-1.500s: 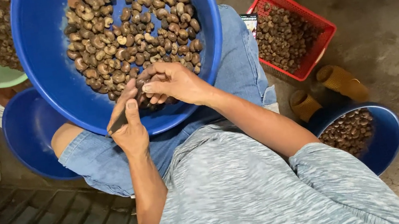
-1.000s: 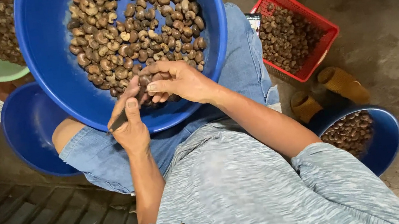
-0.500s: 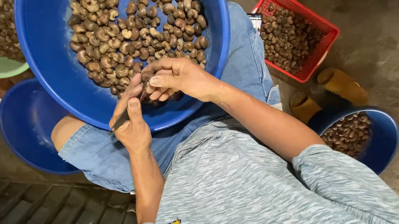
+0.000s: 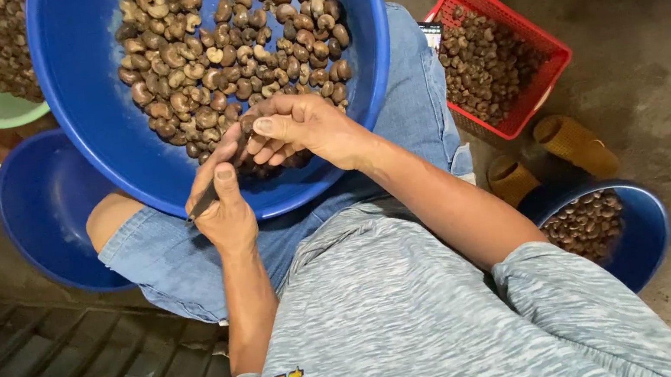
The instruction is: Manually removing shells from cashew nuts using a small knife to extract the kernels.
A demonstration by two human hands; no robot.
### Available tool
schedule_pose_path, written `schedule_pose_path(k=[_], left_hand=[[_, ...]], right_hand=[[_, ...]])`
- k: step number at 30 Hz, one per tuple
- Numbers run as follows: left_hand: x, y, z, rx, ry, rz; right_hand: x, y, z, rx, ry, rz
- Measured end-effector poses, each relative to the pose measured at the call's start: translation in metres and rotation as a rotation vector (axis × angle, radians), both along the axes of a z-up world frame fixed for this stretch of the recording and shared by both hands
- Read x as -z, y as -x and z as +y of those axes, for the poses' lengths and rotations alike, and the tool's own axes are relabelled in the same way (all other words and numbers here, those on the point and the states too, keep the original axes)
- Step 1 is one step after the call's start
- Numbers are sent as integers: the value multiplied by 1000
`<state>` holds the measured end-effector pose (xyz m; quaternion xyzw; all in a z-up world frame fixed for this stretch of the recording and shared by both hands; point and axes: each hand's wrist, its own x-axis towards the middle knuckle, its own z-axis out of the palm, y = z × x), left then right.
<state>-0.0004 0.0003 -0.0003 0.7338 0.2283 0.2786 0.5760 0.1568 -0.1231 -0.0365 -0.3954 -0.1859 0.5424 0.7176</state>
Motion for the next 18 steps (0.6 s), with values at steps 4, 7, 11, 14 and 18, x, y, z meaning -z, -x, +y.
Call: schedule_pose_path(k=[4, 7, 11, 14, 18], left_hand=[[0, 1, 1, -14, -8, 0], [10, 5, 6, -42, 16, -15], [9, 1, 4, 29, 24, -40], [9, 2, 6, 20, 52, -59], [-3, -1, 7, 105, 3, -27]], right_hand=[[2, 0, 0, 3, -17, 5], [-4, 2, 0, 22, 5, 15], [9, 9, 3, 71, 35, -64], [4, 12, 1, 91, 48, -181], [1, 14, -1, 114, 101, -330]])
